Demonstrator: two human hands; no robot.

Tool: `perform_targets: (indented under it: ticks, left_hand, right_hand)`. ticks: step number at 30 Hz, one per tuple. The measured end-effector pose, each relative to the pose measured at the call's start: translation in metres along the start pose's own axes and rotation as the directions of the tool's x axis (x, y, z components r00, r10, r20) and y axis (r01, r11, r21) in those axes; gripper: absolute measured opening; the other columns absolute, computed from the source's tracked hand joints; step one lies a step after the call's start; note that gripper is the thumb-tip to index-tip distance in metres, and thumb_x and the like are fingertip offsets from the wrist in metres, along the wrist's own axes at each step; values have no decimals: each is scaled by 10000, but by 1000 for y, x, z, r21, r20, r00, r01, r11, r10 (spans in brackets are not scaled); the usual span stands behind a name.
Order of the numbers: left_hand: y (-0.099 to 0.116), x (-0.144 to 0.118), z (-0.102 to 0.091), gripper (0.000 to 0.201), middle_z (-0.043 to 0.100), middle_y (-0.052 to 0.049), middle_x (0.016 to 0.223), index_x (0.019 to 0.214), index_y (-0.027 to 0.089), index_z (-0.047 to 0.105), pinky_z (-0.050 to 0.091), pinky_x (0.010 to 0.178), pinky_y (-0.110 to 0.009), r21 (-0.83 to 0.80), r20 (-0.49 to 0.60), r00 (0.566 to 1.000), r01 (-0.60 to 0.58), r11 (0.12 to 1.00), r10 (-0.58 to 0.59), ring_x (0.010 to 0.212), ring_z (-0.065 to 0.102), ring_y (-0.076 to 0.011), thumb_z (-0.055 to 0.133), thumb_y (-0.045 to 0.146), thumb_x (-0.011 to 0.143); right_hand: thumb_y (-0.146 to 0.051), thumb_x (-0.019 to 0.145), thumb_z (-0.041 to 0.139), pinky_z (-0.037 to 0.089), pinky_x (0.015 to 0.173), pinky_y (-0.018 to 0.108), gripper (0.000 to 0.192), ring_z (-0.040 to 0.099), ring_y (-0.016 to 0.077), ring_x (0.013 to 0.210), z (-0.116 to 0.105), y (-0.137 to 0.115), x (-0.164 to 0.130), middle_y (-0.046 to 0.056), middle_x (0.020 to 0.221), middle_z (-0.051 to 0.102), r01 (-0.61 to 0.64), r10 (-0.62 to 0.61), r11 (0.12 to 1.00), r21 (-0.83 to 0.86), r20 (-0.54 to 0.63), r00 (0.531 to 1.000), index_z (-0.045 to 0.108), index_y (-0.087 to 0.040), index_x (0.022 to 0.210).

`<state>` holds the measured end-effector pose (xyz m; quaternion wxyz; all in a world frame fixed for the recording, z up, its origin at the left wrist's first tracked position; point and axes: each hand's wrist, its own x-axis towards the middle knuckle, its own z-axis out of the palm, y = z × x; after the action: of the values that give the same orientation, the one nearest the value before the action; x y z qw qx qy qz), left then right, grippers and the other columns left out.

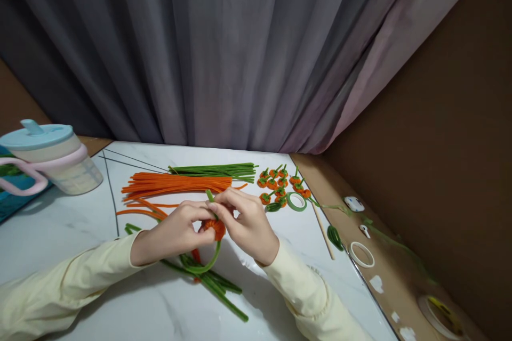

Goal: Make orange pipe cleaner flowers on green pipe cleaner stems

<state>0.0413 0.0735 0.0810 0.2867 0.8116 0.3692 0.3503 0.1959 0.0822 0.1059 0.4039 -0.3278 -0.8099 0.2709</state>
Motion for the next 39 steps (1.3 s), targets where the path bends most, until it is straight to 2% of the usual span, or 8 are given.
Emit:
perform_targets:
  ticks: [8,12,15,19,24,26,31,39]
  left_hand:
    - [-2,0,4,142,457,41,531,567,148,552,338,542,-211,31,17,1000,-11,999,10,524,393,-90,477,46,632]
    - [2,4,0,93,516,36,590,627,159,548,362,565,-210,7,-56,995,78,997,-77,556,453,-98,510,101,689]
    - [6,5,-3,98,523,51,611,825,180,544,373,532,-197,-4,-130,978,163,987,-162,535,468,-95,543,156,730]
    - [7,4,-4,147,559,26,748,881,195,483,421,518,-190,-48,-192,960,200,979,-206,541,517,-86,510,149,744]
    - [11,5,-14,167,575,-51,986,937,171,492,509,665,-222,-226,-125,983,105,969,-135,829,601,-140,529,195,776]
    - [13,7,-21,156,605,-46,949,945,166,513,495,690,-226,-184,-101,989,87,979,-107,807,604,-138,539,236,808]
    - [14,8,-28,157,603,-6,741,821,164,571,419,602,-198,30,-238,971,45,999,-37,670,553,-111,467,263,883]
    - [13,3,-25,195,545,11,649,733,152,542,370,566,-192,131,-161,984,-58,990,79,575,480,-87,446,198,895]
  right_hand:
    - [-244,897,453,406,585,246,184,495,126,617,-1,3,-2,25,674,556,104,-103,994,-20,61,993,538,-182,746]
    - [-326,867,530,441,622,241,168,527,133,697,-16,1,3,33,759,574,16,-11,1000,-27,145,989,528,-185,776]
    - [-365,836,574,468,622,234,185,544,139,746,-25,-2,4,43,811,581,-77,81,997,-25,209,975,545,-183,823]
    - [-322,860,541,464,607,225,151,569,133,726,-25,-5,3,37,802,619,-87,95,995,-47,222,970,588,-181,893]
    - [-263,872,513,456,598,225,133,576,133,698,-25,-5,3,33,775,645,-82,94,994,-76,172,981,617,-181,873]
    - [-264,866,517,455,587,223,133,572,132,682,-27,-5,3,32,762,643,-98,111,991,-86,164,980,622,-183,857]
    - [-272,851,536,472,602,220,138,589,138,722,-26,-6,3,39,787,647,-173,172,985,-11,183,968,628,-176,883]
    - [-346,843,553,413,494,194,228,534,100,605,-18,3,5,28,733,622,-287,243,951,118,294,925,679,-156,827]
